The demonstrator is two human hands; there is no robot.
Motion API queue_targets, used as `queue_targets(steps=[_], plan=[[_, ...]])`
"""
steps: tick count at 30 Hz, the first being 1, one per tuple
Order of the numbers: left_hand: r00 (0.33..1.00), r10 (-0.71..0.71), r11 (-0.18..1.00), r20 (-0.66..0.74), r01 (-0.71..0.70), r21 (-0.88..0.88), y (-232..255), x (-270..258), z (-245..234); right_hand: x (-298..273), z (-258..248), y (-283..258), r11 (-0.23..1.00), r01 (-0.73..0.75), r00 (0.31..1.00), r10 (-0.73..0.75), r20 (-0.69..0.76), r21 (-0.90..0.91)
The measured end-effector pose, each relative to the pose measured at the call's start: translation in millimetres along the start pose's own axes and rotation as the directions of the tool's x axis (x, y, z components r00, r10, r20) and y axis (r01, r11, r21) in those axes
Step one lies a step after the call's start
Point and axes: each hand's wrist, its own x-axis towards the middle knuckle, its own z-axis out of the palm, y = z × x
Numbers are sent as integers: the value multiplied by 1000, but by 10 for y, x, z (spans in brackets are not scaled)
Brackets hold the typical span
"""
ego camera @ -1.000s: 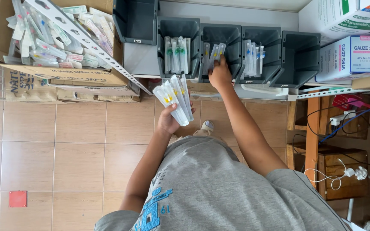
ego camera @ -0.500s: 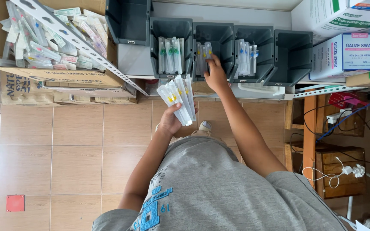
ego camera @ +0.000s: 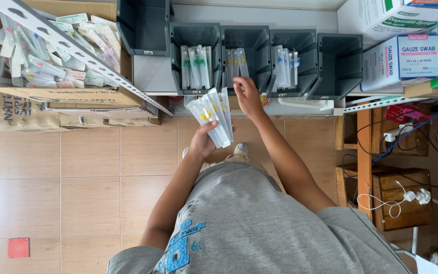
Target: Organizing packaged syringes from a large cardboard box into storage bins on a shelf.
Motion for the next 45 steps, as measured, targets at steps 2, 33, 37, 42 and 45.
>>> queue_targets(steps=[2,33,37,42,45], plan=[[998,58,995,-20,-56,82,47,-1,83,-237,-113,-134,915,-134,989,99,110,380],[933,322,947,-163,-314,74,392,28,195,-398,-922,-1306,678,-347,910,78,406,648],[958,281,958,-58,-276,81,341,16,112,-211,-716,-846,656,-272,962,206,179,704],[981,178,983,-83,-173,57,255,-2,117,242,-344,-503,930,-255,911,323,-258,265],[992,125,987,-35,-121,108,229,-74,114,428,151,56,980,-151,902,82,-423,-132]])
